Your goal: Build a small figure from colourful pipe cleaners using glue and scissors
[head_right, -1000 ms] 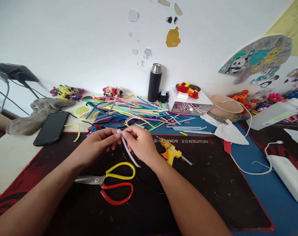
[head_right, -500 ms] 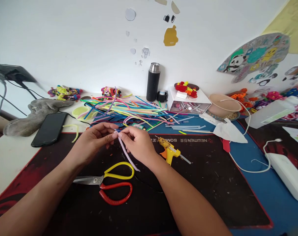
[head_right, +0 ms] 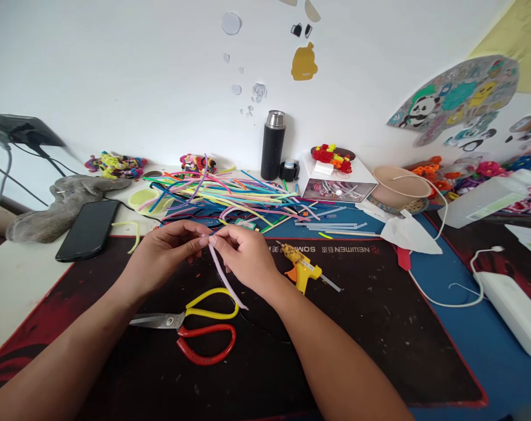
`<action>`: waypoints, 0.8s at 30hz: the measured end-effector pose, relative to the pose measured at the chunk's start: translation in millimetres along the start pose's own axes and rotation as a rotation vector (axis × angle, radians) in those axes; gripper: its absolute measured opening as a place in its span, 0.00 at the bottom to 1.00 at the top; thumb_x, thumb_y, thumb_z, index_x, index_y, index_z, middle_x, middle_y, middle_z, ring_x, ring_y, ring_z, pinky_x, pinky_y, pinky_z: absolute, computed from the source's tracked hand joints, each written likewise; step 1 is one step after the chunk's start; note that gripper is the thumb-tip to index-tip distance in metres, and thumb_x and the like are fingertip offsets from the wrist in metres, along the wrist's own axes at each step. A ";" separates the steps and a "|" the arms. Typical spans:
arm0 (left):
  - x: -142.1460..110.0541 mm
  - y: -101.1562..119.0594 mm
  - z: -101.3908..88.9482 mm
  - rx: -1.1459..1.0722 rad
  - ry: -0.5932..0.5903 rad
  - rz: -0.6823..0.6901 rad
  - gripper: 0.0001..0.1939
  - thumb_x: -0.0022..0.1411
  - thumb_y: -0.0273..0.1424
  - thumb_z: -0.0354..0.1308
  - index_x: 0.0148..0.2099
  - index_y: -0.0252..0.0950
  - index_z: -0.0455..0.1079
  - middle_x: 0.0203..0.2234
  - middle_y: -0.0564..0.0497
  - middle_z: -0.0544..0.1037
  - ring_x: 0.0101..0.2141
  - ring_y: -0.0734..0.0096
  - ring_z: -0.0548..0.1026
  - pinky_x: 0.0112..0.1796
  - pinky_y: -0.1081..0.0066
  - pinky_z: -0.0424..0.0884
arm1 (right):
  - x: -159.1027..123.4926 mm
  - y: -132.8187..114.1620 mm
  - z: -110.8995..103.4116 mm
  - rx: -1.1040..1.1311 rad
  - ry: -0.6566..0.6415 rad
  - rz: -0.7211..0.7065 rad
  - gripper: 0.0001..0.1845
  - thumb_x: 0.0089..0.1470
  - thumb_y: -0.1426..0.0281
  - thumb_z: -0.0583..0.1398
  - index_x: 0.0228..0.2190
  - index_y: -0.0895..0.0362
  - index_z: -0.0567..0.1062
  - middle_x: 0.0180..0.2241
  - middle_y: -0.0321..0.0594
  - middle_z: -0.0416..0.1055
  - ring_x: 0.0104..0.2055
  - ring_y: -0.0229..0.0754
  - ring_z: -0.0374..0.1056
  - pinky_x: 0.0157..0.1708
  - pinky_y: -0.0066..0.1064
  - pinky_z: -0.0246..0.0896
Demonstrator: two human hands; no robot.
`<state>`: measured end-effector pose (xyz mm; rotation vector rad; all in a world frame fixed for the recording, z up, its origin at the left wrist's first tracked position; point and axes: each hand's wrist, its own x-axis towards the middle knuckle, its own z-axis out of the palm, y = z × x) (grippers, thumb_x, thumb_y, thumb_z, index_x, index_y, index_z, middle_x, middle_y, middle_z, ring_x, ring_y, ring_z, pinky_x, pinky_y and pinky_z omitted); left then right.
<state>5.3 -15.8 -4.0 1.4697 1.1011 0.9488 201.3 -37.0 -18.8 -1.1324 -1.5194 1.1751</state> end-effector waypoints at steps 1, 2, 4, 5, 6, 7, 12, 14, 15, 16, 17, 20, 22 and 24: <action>-0.4 0.7 0.1 0.019 0.006 0.000 0.22 0.58 0.50 0.74 0.42 0.37 0.82 0.31 0.50 0.83 0.27 0.70 0.72 0.28 0.72 0.70 | 0.0 -0.7 0.0 -0.005 0.001 0.000 0.11 0.68 0.61 0.62 0.36 0.54 0.77 0.26 0.30 0.71 0.19 0.33 0.68 0.21 0.25 0.61; -0.7 1.4 0.3 0.038 0.012 -0.002 0.21 0.58 0.50 0.74 0.41 0.37 0.83 0.31 0.50 0.83 0.27 0.70 0.72 0.28 0.72 0.70 | 0.0 -1.2 0.0 -0.009 0.000 0.000 0.11 0.68 0.61 0.62 0.35 0.54 0.77 0.26 0.30 0.71 0.19 0.33 0.68 0.21 0.26 0.61; -1.1 2.6 0.7 0.066 0.025 -0.009 0.21 0.57 0.51 0.74 0.40 0.38 0.83 0.31 0.49 0.84 0.27 0.69 0.73 0.28 0.71 0.70 | 0.0 -1.9 -0.1 -0.009 -0.003 0.004 0.11 0.68 0.61 0.62 0.35 0.54 0.77 0.26 0.30 0.71 0.19 0.33 0.68 0.21 0.26 0.61; -1.2 3.0 0.9 0.075 0.031 -0.010 0.22 0.57 0.51 0.74 0.40 0.38 0.83 0.32 0.49 0.84 0.26 0.69 0.73 0.28 0.71 0.70 | 0.1 -2.1 -0.1 -0.005 -0.005 0.009 0.11 0.68 0.61 0.62 0.36 0.53 0.78 0.26 0.31 0.71 0.19 0.34 0.68 0.21 0.26 0.61; -1.3 3.0 1.2 0.081 0.035 -0.011 0.22 0.57 0.52 0.74 0.40 0.38 0.83 0.32 0.49 0.84 0.26 0.68 0.74 0.27 0.71 0.70 | 0.1 -2.1 -0.2 0.001 -0.006 0.016 0.11 0.68 0.60 0.63 0.36 0.53 0.78 0.26 0.31 0.72 0.19 0.34 0.68 0.21 0.26 0.61; -1.4 2.8 1.4 0.084 0.038 -0.010 0.22 0.57 0.52 0.74 0.40 0.38 0.84 0.31 0.49 0.84 0.26 0.68 0.73 0.27 0.71 0.70 | 0.2 -2.2 -0.3 0.010 -0.007 0.023 0.11 0.67 0.59 0.63 0.36 0.53 0.78 0.26 0.31 0.72 0.19 0.34 0.68 0.21 0.26 0.61; -2.2 0.3 3.3 0.072 0.053 0.000 0.23 0.56 0.53 0.74 0.40 0.38 0.83 0.31 0.49 0.84 0.24 0.70 0.72 0.26 0.70 0.69 | 0.7 -4.6 -0.9 0.085 -0.020 0.056 0.15 0.66 0.55 0.65 0.35 0.53 0.77 0.24 0.30 0.69 0.19 0.34 0.66 0.20 0.27 0.59; -2.0 0.3 3.8 0.064 0.056 0.006 0.23 0.56 0.53 0.74 0.40 0.38 0.84 0.32 0.48 0.85 0.25 0.69 0.73 0.27 0.70 0.70 | 1.0 -6.4 -1.3 0.112 -0.024 0.072 0.15 0.65 0.54 0.66 0.35 0.53 0.77 0.23 0.29 0.68 0.19 0.35 0.65 0.20 0.27 0.59; -1.7 0.4 3.8 0.056 0.057 0.006 0.23 0.56 0.52 0.74 0.40 0.38 0.84 0.33 0.48 0.85 0.26 0.68 0.74 0.27 0.70 0.71 | 1.2 -7.3 -1.6 0.122 -0.024 0.082 0.16 0.65 0.54 0.66 0.35 0.54 0.77 0.23 0.29 0.68 0.19 0.35 0.65 0.20 0.27 0.59; -1.3 0.6 3.7 0.044 0.064 0.003 0.23 0.55 0.52 0.75 0.40 0.38 0.84 0.33 0.48 0.85 0.27 0.68 0.74 0.28 0.70 0.71 | 1.5 -8.2 -2.1 0.128 -0.023 0.093 0.17 0.65 0.53 0.65 0.36 0.54 0.77 0.23 0.30 0.68 0.19 0.35 0.65 0.20 0.27 0.59; -0.9 0.7 3.4 0.030 0.076 -0.001 0.23 0.55 0.52 0.75 0.40 0.38 0.84 0.33 0.48 0.85 0.28 0.68 0.75 0.28 0.70 0.71 | 1.8 -8.9 -2.7 0.130 -0.020 0.103 0.17 0.65 0.52 0.65 0.36 0.54 0.77 0.23 0.30 0.68 0.19 0.35 0.65 0.20 0.27 0.59; 0.4 0.2 2.0 -0.002 0.129 -0.006 0.23 0.53 0.51 0.77 0.40 0.37 0.83 0.31 0.49 0.85 0.27 0.68 0.74 0.28 0.70 0.71 | 3.2 -9.8 -5.0 0.128 -0.010 0.129 0.20 0.67 0.51 0.62 0.38 0.55 0.79 0.21 0.30 0.68 0.19 0.35 0.64 0.19 0.27 0.58; 0.7 -0.2 1.2 -0.010 0.155 0.006 0.23 0.53 0.51 0.77 0.40 0.37 0.83 0.29 0.50 0.83 0.26 0.69 0.73 0.28 0.70 0.71 | 3.9 -9.1 -6.1 0.139 -0.007 0.147 0.21 0.67 0.50 0.62 0.39 0.56 0.80 0.21 0.30 0.67 0.18 0.35 0.64 0.17 0.26 0.56; 0.5 0.0 1.2 -0.008 0.169 0.021 0.23 0.54 0.51 0.76 0.40 0.37 0.83 0.28 0.50 0.83 0.26 0.69 0.73 0.29 0.70 0.71 | 4.1 -7.3 -6.2 0.165 -0.015 0.164 0.21 0.67 0.50 0.62 0.40 0.56 0.80 0.21 0.30 0.68 0.18 0.35 0.65 0.17 0.25 0.55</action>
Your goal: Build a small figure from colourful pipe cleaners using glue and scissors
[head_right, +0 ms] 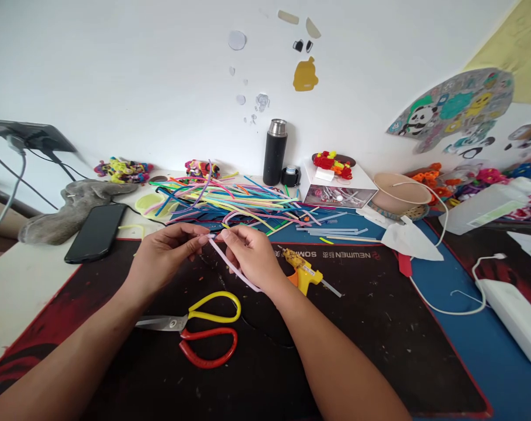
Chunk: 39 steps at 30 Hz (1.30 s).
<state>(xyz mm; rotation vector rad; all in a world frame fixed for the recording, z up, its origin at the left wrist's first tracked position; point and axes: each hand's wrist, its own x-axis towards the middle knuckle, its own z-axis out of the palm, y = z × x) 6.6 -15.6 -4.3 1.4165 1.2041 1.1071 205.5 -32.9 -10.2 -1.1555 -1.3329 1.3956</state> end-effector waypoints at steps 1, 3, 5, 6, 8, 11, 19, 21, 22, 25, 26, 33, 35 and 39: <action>-0.3 0.3 0.3 0.003 0.005 0.006 0.23 0.54 0.51 0.76 0.40 0.38 0.83 0.28 0.50 0.83 0.26 0.69 0.73 0.29 0.70 0.71 | 0.0 1.2 0.3 0.010 -0.007 0.001 0.21 0.67 0.50 0.63 0.40 0.56 0.79 0.21 0.30 0.69 0.18 0.35 0.66 0.17 0.25 0.56; -1.2 1.1 1.4 0.010 0.007 0.017 0.23 0.54 0.52 0.76 0.40 0.38 0.83 0.29 0.50 0.83 0.26 0.68 0.73 0.29 0.69 0.71 | -0.3 4.0 2.0 0.021 -0.026 -0.009 0.20 0.66 0.51 0.64 0.39 0.55 0.78 0.22 0.30 0.70 0.18 0.34 0.67 0.17 0.25 0.57; -1.9 1.3 2.4 0.014 -0.001 0.026 0.23 0.55 0.52 0.76 0.39 0.38 0.82 0.30 0.49 0.83 0.28 0.67 0.75 0.30 0.69 0.72 | -0.7 6.4 4.3 0.020 -0.047 -0.015 0.18 0.64 0.52 0.66 0.39 0.55 0.78 0.23 0.30 0.71 0.18 0.34 0.67 0.17 0.24 0.56; -1.9 1.0 2.5 0.011 -0.009 0.029 0.23 0.55 0.52 0.76 0.39 0.38 0.82 0.31 0.49 0.84 0.29 0.66 0.76 0.31 0.68 0.72 | -0.8 7.2 5.4 0.016 -0.056 -0.011 0.18 0.63 0.53 0.66 0.39 0.55 0.77 0.23 0.30 0.71 0.18 0.34 0.67 0.17 0.24 0.55; -0.9 -0.5 1.5 -0.010 -0.040 0.025 0.24 0.55 0.51 0.76 0.44 0.38 0.82 0.33 0.48 0.84 0.32 0.64 0.78 0.32 0.69 0.73 | -0.7 7.7 6.8 0.004 -0.064 0.006 0.17 0.62 0.54 0.66 0.39 0.55 0.77 0.23 0.29 0.70 0.18 0.34 0.66 0.16 0.23 0.53; 3.1 -3.8 -2.8 -0.083 -0.095 0.005 0.30 0.56 0.48 0.77 0.55 0.38 0.80 0.36 0.48 0.84 0.34 0.64 0.78 0.31 0.70 0.73 | 0.1 6.9 6.7 -0.005 -0.038 0.022 0.15 0.62 0.55 0.66 0.38 0.55 0.77 0.23 0.29 0.70 0.18 0.33 0.66 0.16 0.23 0.53; 10.3 -5.8 -10.9 -0.132 -0.076 -0.002 0.21 0.62 0.50 0.72 0.43 0.36 0.81 0.30 0.51 0.79 0.27 0.71 0.71 0.30 0.71 0.67 | -0.5 9.4 4.2 -0.074 -0.022 -0.044 0.13 0.64 0.58 0.64 0.35 0.55 0.75 0.23 0.28 0.70 0.19 0.33 0.66 0.21 0.25 0.59; 10.4 -6.0 -11.0 -0.113 -0.096 -0.002 0.21 0.63 0.51 0.71 0.41 0.37 0.80 0.29 0.51 0.78 0.27 0.71 0.70 0.30 0.71 0.67 | -0.8 10.6 3.9 -0.122 -0.019 -0.069 0.12 0.65 0.58 0.64 0.36 0.54 0.76 0.22 0.28 0.70 0.19 0.34 0.67 0.22 0.26 0.61; 10.5 -6.3 -11.0 -0.103 -0.103 -0.001 0.22 0.63 0.52 0.71 0.40 0.37 0.80 0.28 0.51 0.78 0.27 0.70 0.70 0.30 0.71 0.67 | -0.7 11.2 3.7 -0.145 -0.015 -0.079 0.12 0.65 0.59 0.63 0.36 0.54 0.76 0.22 0.29 0.70 0.19 0.34 0.67 0.23 0.26 0.61; 10.6 -7.4 -10.8 -0.067 -0.117 -0.004 0.23 0.62 0.53 0.71 0.40 0.37 0.80 0.28 0.52 0.78 0.27 0.70 0.71 0.30 0.71 0.67 | -0.1 12.9 3.3 -0.197 -0.002 -0.099 0.11 0.66 0.60 0.63 0.36 0.54 0.76 0.22 0.29 0.70 0.20 0.36 0.68 0.24 0.27 0.62; 10.6 -7.4 -10.7 -0.054 -0.122 -0.006 0.23 0.61 0.54 0.71 0.40 0.37 0.80 0.29 0.51 0.78 0.28 0.69 0.71 0.30 0.71 0.68 | 0.1 13.3 3.2 -0.213 0.001 -0.104 0.11 0.67 0.60 0.63 0.36 0.54 0.76 0.22 0.29 0.70 0.20 0.36 0.68 0.24 0.28 0.62; 9.7 -4.1 -9.8 0.025 -0.176 -0.047 0.26 0.60 0.56 0.70 0.41 0.37 0.79 0.31 0.49 0.81 0.28 0.69 0.71 0.29 0.71 0.69 | -0.9 11.7 4.0 -0.362 0.041 -0.130 0.09 0.67 0.62 0.63 0.35 0.52 0.77 0.23 0.32 0.71 0.22 0.40 0.68 0.25 0.30 0.61; 9.3 -4.4 -10.2 0.048 -0.214 -0.048 0.25 0.61 0.55 0.69 0.41 0.37 0.79 0.30 0.51 0.80 0.28 0.69 0.71 0.30 0.71 0.68 | -1.4 11.2 4.4 -0.368 0.046 -0.135 0.09 0.67 0.62 0.63 0.35 0.52 0.77 0.24 0.33 0.71 0.23 0.40 0.68 0.25 0.31 0.60; 8.7 -5.1 -11.1 0.068 -0.246 -0.051 0.24 0.62 0.55 0.68 0.38 0.37 0.78 0.29 0.52 0.78 0.28 0.69 0.71 0.31 0.71 0.67 | -2.1 11.0 4.8 -0.364 0.038 -0.135 0.09 0.67 0.61 0.64 0.35 0.52 0.77 0.26 0.34 0.72 0.24 0.39 0.67 0.25 0.30 0.61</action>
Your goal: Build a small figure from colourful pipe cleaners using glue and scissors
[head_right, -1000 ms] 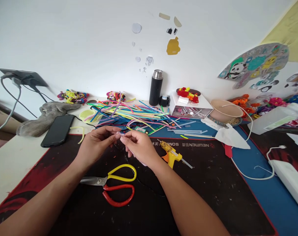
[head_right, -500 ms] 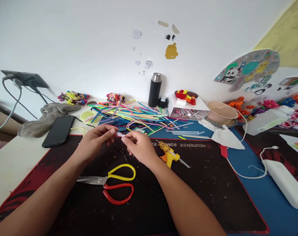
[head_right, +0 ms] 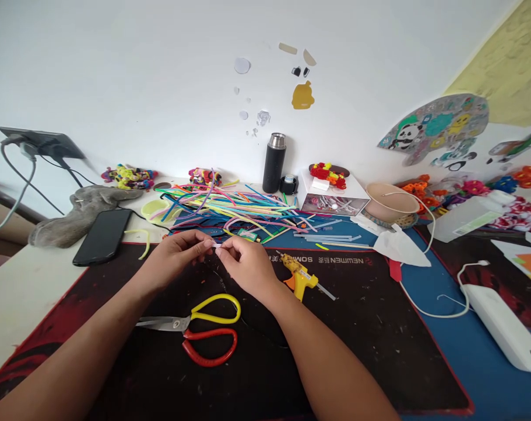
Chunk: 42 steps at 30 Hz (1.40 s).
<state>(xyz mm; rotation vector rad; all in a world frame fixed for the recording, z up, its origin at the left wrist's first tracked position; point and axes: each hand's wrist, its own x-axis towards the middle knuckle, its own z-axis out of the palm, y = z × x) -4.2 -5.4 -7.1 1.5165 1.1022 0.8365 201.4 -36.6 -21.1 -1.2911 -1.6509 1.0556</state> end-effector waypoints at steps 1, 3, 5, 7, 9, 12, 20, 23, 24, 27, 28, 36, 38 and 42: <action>-0.1 0.2 0.0 0.000 0.001 -0.003 0.24 0.62 0.55 0.68 0.37 0.37 0.78 0.28 0.52 0.77 0.28 0.69 0.71 0.30 0.71 0.67 | 0.0 0.1 0.0 0.003 -0.008 0.003 0.09 0.67 0.61 0.64 0.36 0.52 0.78 0.25 0.34 0.72 0.23 0.39 0.67 0.25 0.30 0.61; -0.2 0.8 0.2 -0.016 0.000 -0.013 0.24 0.62 0.55 0.69 0.35 0.37 0.77 0.27 0.52 0.77 0.27 0.70 0.70 0.30 0.71 0.66 | 0.2 0.4 0.0 0.023 -0.029 0.009 0.09 0.68 0.62 0.63 0.36 0.53 0.78 0.25 0.33 0.71 0.23 0.38 0.67 0.25 0.29 0.62; 0.3 0.8 0.5 -0.051 -0.005 -0.028 0.24 0.61 0.54 0.69 0.34 0.36 0.76 0.26 0.52 0.77 0.27 0.70 0.70 0.30 0.71 0.66 | 1.0 0.7 -0.4 0.079 -0.058 0.013 0.10 0.68 0.61 0.62 0.37 0.53 0.78 0.25 0.32 0.71 0.22 0.37 0.68 0.25 0.29 0.63; 1.3 -0.4 0.7 -0.100 -0.002 -0.041 0.24 0.60 0.54 0.70 0.32 0.36 0.76 0.26 0.52 0.77 0.26 0.71 0.70 0.30 0.71 0.66 | 2.2 0.5 -1.4 0.163 -0.068 0.024 0.12 0.68 0.59 0.62 0.38 0.54 0.78 0.25 0.32 0.71 0.21 0.36 0.68 0.24 0.28 0.63; 2.6 -2.4 0.6 -0.157 0.020 -0.046 0.24 0.60 0.53 0.71 0.32 0.36 0.75 0.25 0.53 0.76 0.26 0.71 0.69 0.29 0.71 0.65 | 3.5 -0.7 -3.2 0.241 -0.052 0.055 0.14 0.67 0.57 0.63 0.39 0.55 0.78 0.26 0.32 0.71 0.20 0.35 0.68 0.22 0.27 0.62; 3.8 -4.7 0.5 -0.225 0.067 -0.040 0.23 0.59 0.51 0.73 0.31 0.36 0.75 0.24 0.53 0.76 0.25 0.73 0.69 0.28 0.72 0.64 | 5.3 -3.9 -6.9 0.302 -0.019 0.105 0.16 0.66 0.55 0.64 0.38 0.55 0.78 0.26 0.33 0.72 0.19 0.35 0.67 0.20 0.26 0.60; 1.1 1.7 4.8 -0.315 0.103 -0.045 0.25 0.53 0.52 0.76 0.29 0.36 0.74 0.22 0.53 0.74 0.24 0.74 0.68 0.26 0.73 0.62 | 5.1 -4.7 -9.8 0.341 -0.057 0.126 0.17 0.65 0.53 0.65 0.37 0.54 0.78 0.26 0.34 0.73 0.20 0.36 0.69 0.19 0.27 0.60; 0.7 0.1 8.7 -0.261 0.118 -0.011 0.25 0.56 0.53 0.74 0.30 0.37 0.74 0.22 0.54 0.73 0.24 0.74 0.67 0.26 0.73 0.62 | 3.4 -2.1 -5.1 0.334 -0.105 0.091 0.15 0.65 0.56 0.66 0.35 0.55 0.78 0.25 0.33 0.72 0.21 0.35 0.69 0.20 0.26 0.60; 0.7 -1.5 10.1 -0.240 0.125 -0.001 0.24 0.58 0.53 0.73 0.31 0.37 0.74 0.22 0.55 0.73 0.24 0.74 0.67 0.26 0.72 0.62 | 2.9 -1.5 -3.1 0.330 -0.121 0.086 0.15 0.65 0.56 0.65 0.34 0.55 0.77 0.24 0.33 0.72 0.20 0.35 0.69 0.20 0.25 0.59; 0.7 -7.7 14.1 -0.186 0.150 0.027 0.22 0.61 0.51 0.71 0.33 0.37 0.74 0.22 0.55 0.74 0.24 0.73 0.67 0.27 0.72 0.63 | 1.9 -0.8 2.1 0.315 -0.143 0.090 0.15 0.65 0.57 0.64 0.34 0.56 0.76 0.24 0.31 0.71 0.20 0.34 0.69 0.19 0.24 0.57; 0.5 -9.4 15.3 -0.174 0.161 0.037 0.22 0.62 0.51 0.70 0.33 0.37 0.74 0.22 0.55 0.74 0.24 0.73 0.67 0.27 0.72 0.63 | 1.8 -1.0 3.4 0.311 -0.140 0.094 0.15 0.65 0.57 0.64 0.34 0.56 0.76 0.23 0.31 0.71 0.20 0.33 0.68 0.19 0.23 0.57; -3.3 -2.9 20.0 -0.142 0.220 0.067 0.19 0.62 0.48 0.69 0.31 0.38 0.72 0.20 0.56 0.71 0.23 0.72 0.66 0.26 0.71 0.61 | 0.5 -11.0 7.2 0.337 -0.132 0.115 0.15 0.62 0.56 0.65 0.33 0.55 0.74 0.21 0.29 0.69 0.18 0.33 0.65 0.17 0.24 0.55; -3.3 -1.4 20.2 -0.153 0.207 0.078 0.19 0.62 0.47 0.69 0.31 0.38 0.72 0.21 0.56 0.71 0.23 0.73 0.66 0.26 0.71 0.61 | 0.2 -10.9 7.2 0.343 -0.134 0.114 0.15 0.62 0.56 0.65 0.33 0.54 0.74 0.22 0.29 0.69 0.18 0.33 0.66 0.17 0.24 0.55; -2.1 -3.8 20.8 -0.158 0.205 0.080 0.17 0.64 0.45 0.67 0.33 0.38 0.72 0.22 0.56 0.71 0.24 0.73 0.66 0.28 0.71 0.63 | -0.3 -5.0 7.8 0.341 -0.138 0.118 0.15 0.63 0.56 0.64 0.34 0.55 0.74 0.23 0.30 0.70 0.19 0.34 0.67 0.17 0.24 0.56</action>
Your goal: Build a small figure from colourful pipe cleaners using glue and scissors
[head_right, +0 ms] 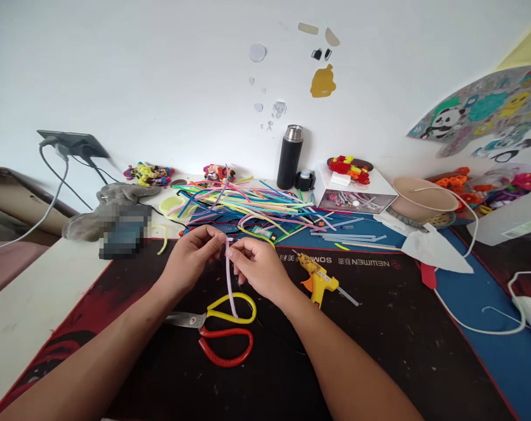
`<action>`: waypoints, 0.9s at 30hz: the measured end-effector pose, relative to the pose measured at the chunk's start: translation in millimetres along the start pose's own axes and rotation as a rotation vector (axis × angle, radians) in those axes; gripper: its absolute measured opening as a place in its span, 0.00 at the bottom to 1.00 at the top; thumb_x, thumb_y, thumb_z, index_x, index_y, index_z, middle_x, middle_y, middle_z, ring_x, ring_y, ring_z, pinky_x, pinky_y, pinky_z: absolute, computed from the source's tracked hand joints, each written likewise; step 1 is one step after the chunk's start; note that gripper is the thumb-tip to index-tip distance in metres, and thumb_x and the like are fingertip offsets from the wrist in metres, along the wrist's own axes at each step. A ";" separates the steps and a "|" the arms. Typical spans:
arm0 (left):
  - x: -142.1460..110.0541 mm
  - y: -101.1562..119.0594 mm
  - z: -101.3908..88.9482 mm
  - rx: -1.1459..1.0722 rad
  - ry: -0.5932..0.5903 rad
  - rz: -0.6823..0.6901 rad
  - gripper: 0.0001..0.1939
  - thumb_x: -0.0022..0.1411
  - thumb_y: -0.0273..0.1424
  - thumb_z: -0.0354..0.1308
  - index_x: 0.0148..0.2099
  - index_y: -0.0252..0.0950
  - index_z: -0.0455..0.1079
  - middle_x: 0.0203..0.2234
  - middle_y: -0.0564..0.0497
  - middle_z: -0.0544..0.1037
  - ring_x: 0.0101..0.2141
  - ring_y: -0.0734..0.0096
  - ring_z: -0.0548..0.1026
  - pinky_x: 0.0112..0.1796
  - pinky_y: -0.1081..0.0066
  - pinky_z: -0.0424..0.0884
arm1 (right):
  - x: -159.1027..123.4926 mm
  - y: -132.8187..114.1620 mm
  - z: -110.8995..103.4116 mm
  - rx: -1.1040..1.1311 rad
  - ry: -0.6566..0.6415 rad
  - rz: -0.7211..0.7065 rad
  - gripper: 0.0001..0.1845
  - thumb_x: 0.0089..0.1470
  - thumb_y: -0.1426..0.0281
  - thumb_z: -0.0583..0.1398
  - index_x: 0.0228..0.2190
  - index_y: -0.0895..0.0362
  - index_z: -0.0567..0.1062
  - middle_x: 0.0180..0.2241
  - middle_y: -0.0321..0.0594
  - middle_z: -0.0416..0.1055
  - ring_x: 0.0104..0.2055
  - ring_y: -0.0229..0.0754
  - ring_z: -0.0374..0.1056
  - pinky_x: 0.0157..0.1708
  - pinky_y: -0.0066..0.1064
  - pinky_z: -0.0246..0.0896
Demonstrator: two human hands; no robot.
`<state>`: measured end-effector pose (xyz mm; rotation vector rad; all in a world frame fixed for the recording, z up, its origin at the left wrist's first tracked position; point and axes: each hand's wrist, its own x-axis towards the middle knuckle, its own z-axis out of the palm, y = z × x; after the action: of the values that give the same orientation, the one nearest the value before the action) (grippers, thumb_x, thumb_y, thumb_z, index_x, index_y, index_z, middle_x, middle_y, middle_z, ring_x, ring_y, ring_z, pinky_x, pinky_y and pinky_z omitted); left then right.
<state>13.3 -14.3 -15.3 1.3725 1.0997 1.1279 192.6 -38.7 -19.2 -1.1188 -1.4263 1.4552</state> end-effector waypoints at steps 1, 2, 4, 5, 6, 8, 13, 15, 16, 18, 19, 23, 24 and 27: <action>0.2 -0.9 0.2 0.006 0.001 0.004 0.17 0.64 0.45 0.67 0.33 0.38 0.71 0.22 0.56 0.71 0.24 0.73 0.66 0.28 0.71 0.62 | 0.0 1.5 -0.2 -0.005 -0.003 0.001 0.15 0.64 0.56 0.63 0.34 0.55 0.74 0.23 0.31 0.70 0.19 0.34 0.67 0.17 0.24 0.56; 0.3 -1.7 0.4 0.014 0.002 0.009 0.17 0.64 0.45 0.67 0.33 0.38 0.71 0.22 0.56 0.71 0.24 0.73 0.67 0.28 0.71 0.62 | 0.0 2.8 -0.4 -0.012 -0.007 0.000 0.15 0.64 0.56 0.63 0.34 0.55 0.74 0.23 0.31 0.71 0.19 0.34 0.67 0.17 0.24 0.56; 0.6 -2.9 0.6 0.029 -0.001 0.016 0.16 0.64 0.44 0.67 0.33 0.38 0.72 0.23 0.56 0.72 0.25 0.72 0.67 0.28 0.71 0.62 | 0.0 4.0 -0.4 -0.025 -0.013 -0.002 0.15 0.64 0.56 0.64 0.34 0.55 0.74 0.23 0.31 0.71 0.19 0.34 0.68 0.17 0.24 0.57; 0.7 -3.6 0.6 0.034 -0.004 0.018 0.16 0.64 0.44 0.67 0.33 0.37 0.72 0.23 0.55 0.72 0.25 0.72 0.67 0.28 0.71 0.63 | -0.1 3.9 -0.4 -0.030 -0.014 -0.003 0.15 0.64 0.56 0.64 0.34 0.55 0.74 0.23 0.31 0.71 0.20 0.34 0.68 0.18 0.24 0.57; 0.9 -4.4 0.5 0.036 -0.005 0.017 0.16 0.64 0.44 0.67 0.33 0.37 0.72 0.24 0.55 0.72 0.25 0.72 0.67 0.29 0.71 0.63 | -0.2 3.5 -0.5 -0.035 -0.014 -0.004 0.15 0.64 0.56 0.64 0.33 0.55 0.74 0.23 0.31 0.71 0.20 0.34 0.68 0.18 0.24 0.57; 1.5 -6.8 -0.1 0.030 -0.008 0.007 0.16 0.64 0.44 0.67 0.33 0.37 0.73 0.24 0.55 0.73 0.25 0.72 0.67 0.29 0.71 0.63 | -0.4 1.8 -0.9 -0.042 -0.014 -0.005 0.15 0.64 0.56 0.64 0.33 0.55 0.74 0.23 0.31 0.71 0.20 0.35 0.68 0.18 0.25 0.58; 5.0 -18.7 -4.0 -0.138 -0.009 -0.049 0.15 0.65 0.41 0.69 0.34 0.37 0.73 0.22 0.56 0.71 0.23 0.75 0.64 0.26 0.73 0.58 | -1.3 -5.2 -5.2 -0.029 0.032 -0.018 0.15 0.63 0.55 0.65 0.34 0.55 0.77 0.22 0.32 0.70 0.20 0.37 0.67 0.19 0.28 0.61; 8.0 -23.2 -8.2 -0.266 -0.002 -0.081 0.14 0.65 0.39 0.69 0.34 0.37 0.72 0.23 0.56 0.70 0.23 0.76 0.63 0.25 0.74 0.57 | -1.6 -8.5 -9.4 -0.019 0.103 -0.039 0.16 0.63 0.54 0.66 0.35 0.55 0.79 0.22 0.32 0.70 0.19 0.37 0.66 0.19 0.28 0.60; 10.0 -24.4 -11.2 -0.324 0.001 -0.094 0.13 0.65 0.37 0.70 0.34 0.37 0.72 0.23 0.56 0.69 0.24 0.76 0.63 0.25 0.74 0.56 | -1.6 -10.4 -12.2 -0.009 0.150 -0.056 0.17 0.62 0.54 0.66 0.35 0.55 0.79 0.21 0.32 0.70 0.19 0.37 0.66 0.18 0.28 0.59; 14.5 -23.3 -18.5 -0.457 0.022 -0.133 0.11 0.65 0.35 0.70 0.35 0.36 0.72 0.25 0.56 0.68 0.25 0.77 0.64 0.25 0.75 0.57 | -1.3 -14.5 -19.5 0.018 0.247 -0.098 0.19 0.62 0.51 0.66 0.36 0.55 0.80 0.20 0.32 0.69 0.18 0.37 0.65 0.17 0.28 0.57; 16.8 -20.8 -22.3 -0.519 0.052 -0.143 0.13 0.64 0.34 0.71 0.34 0.36 0.70 0.25 0.57 0.67 0.24 0.78 0.63 0.24 0.76 0.58 | -0.8 -16.7 -23.7 0.035 0.295 -0.121 0.20 0.62 0.50 0.66 0.36 0.55 0.80 0.20 0.31 0.69 0.18 0.36 0.65 0.17 0.27 0.56; 21.6 -0.7 -31.5 -0.688 0.091 -0.179 0.18 0.57 0.30 0.74 0.30 0.36 0.65 0.23 0.60 0.61 0.21 0.83 0.57 0.21 0.79 0.58 | 2.2 -23.9 -40.4 0.148 0.465 -0.154 0.23 0.59 0.46 0.68 0.35 0.54 0.80 0.18 0.29 0.65 0.17 0.35 0.60 0.15 0.28 0.54; 21.3 4.8 -31.4 -0.703 0.099 -0.179 0.18 0.58 0.28 0.73 0.30 0.36 0.64 0.23 0.60 0.60 0.21 0.83 0.57 0.22 0.80 0.59 | 3.1 -24.7 -43.6 0.180 0.496 -0.154 0.23 0.59 0.46 0.68 0.35 0.54 0.80 0.18 0.29 0.64 0.17 0.34 0.59 0.16 0.27 0.53; 18.3 15.4 -27.1 -0.693 0.147 -0.195 0.17 0.57 0.26 0.72 0.29 0.35 0.64 0.22 0.60 0.59 0.20 0.84 0.58 0.21 0.80 0.60 | 5.1 -23.7 -49.1 0.262 0.542 -0.155 0.22 0.58 0.48 0.70 0.36 0.55 0.80 0.19 0.28 0.62 0.18 0.33 0.59 0.16 0.27 0.51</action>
<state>-10.0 6.5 3.0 0.6371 0.8035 1.3116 236.9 -18.2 5.3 -1.0988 -0.8926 1.0805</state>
